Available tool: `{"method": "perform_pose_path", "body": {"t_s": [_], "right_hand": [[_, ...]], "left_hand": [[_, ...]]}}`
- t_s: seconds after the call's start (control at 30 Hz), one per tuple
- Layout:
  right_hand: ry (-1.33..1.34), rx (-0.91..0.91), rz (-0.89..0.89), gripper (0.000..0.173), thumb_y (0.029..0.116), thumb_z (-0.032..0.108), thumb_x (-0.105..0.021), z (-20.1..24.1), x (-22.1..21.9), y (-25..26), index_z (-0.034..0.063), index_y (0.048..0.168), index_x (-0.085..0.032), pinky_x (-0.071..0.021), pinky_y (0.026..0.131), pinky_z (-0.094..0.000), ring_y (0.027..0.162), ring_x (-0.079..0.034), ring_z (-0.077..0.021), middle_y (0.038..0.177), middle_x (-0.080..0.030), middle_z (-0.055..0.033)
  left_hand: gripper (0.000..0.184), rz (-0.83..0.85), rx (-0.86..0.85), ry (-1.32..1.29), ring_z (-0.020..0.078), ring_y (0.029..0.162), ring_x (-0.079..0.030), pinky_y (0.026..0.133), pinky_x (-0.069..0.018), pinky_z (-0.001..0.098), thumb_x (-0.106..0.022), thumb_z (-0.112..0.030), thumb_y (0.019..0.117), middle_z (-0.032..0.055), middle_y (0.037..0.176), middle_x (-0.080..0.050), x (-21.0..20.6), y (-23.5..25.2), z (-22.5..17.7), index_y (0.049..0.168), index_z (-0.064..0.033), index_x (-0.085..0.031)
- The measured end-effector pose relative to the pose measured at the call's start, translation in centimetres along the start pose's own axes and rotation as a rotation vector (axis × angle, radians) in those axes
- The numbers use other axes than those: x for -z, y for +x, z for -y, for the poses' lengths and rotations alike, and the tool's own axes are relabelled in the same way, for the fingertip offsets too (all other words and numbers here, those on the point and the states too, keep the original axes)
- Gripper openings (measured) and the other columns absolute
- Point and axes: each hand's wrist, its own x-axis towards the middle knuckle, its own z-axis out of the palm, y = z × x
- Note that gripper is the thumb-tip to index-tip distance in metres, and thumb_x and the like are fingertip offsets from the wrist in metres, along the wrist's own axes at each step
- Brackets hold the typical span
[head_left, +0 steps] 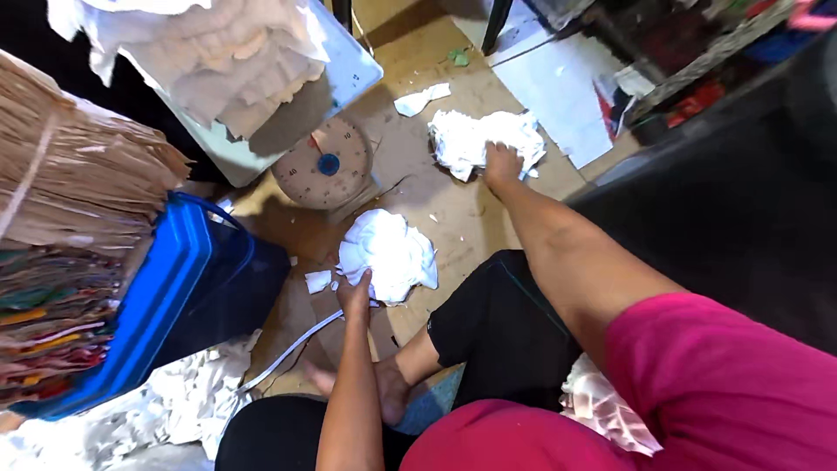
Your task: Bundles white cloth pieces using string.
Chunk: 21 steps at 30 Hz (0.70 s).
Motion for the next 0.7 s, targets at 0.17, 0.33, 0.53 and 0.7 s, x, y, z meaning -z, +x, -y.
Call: {"method": "perform_pose_path", "body": {"t_s": [0.17, 0.33, 0.53, 0.7], "right_hand": [[0.523, -0.290, -0.061, 0.041, 0.0992, 0.015, -0.057, -1.5, 6.7, -0.7, -0.0078, 0.134, -0.060, -0.0427, 0.106, -0.0653, 0.131, -0.054, -0.0472, 0.137, -0.058, -0.0328], [1.686, -0.209, 0.117, 0.027, 0.1042, 0.018, -0.031, 5.2, 12.5, -6.6, 0.0147, 0.093, -0.056, -0.0577, 0.066, -0.0314, 0.071, -0.066, -0.0098, 0.077, -0.066, 0.0010], [1.753, -0.440, 0.490, 0.017, 0.1004, 0.014, -0.046, 16.3, 4.4, -17.0, 0.0082, 0.116, -0.052, -0.0580, 0.075, -0.0419, 0.084, -0.065, -0.0192, 0.096, -0.063, -0.0086], [0.884, -0.465, 0.499, 0.067, 0.0885, 0.010, -0.075, 15.3, -7.1, -20.3, -0.0042, 0.146, -0.044, -0.0505, 0.100, -0.0621, 0.126, -0.057, -0.0425, 0.138, -0.055, -0.0299]], "left_hand": [[0.066, 0.012, 0.046, -0.006, 0.0321, 0.125, -0.060, 0.106, -0.0486, 0.0473, -0.080, -0.017, 0.0902, 0.0275, 0.135, -0.060, 0.4, -0.2, -0.8, 0.143, 0.0078, -0.049], [0.062, 0.052, 0.104, 0.000, 0.0363, 0.125, -0.059, 0.106, -0.0479, 0.0532, -0.077, -0.024, 0.0934, 0.0273, 0.137, -0.059, 0.8, 0.7, -0.3, 0.143, 0.0041, -0.051], [0.061, 0.045, 0.043, -0.074, 0.0354, 0.126, -0.059, 0.106, -0.0497, 0.0542, -0.075, -0.026, 0.0931, 0.0261, 0.137, -0.059, 0.6, 0.6, 0.9, 0.142, 0.0023, -0.053], [0.043, 0.053, 0.067, 0.024, 0.0379, 0.114, -0.064, 0.095, -0.0517, 0.0603, -0.071, -0.011, 0.0888, 0.0254, 0.123, -0.066, 0.7, 0.9, 1.3, 0.129, 0.0013, -0.063]]}}
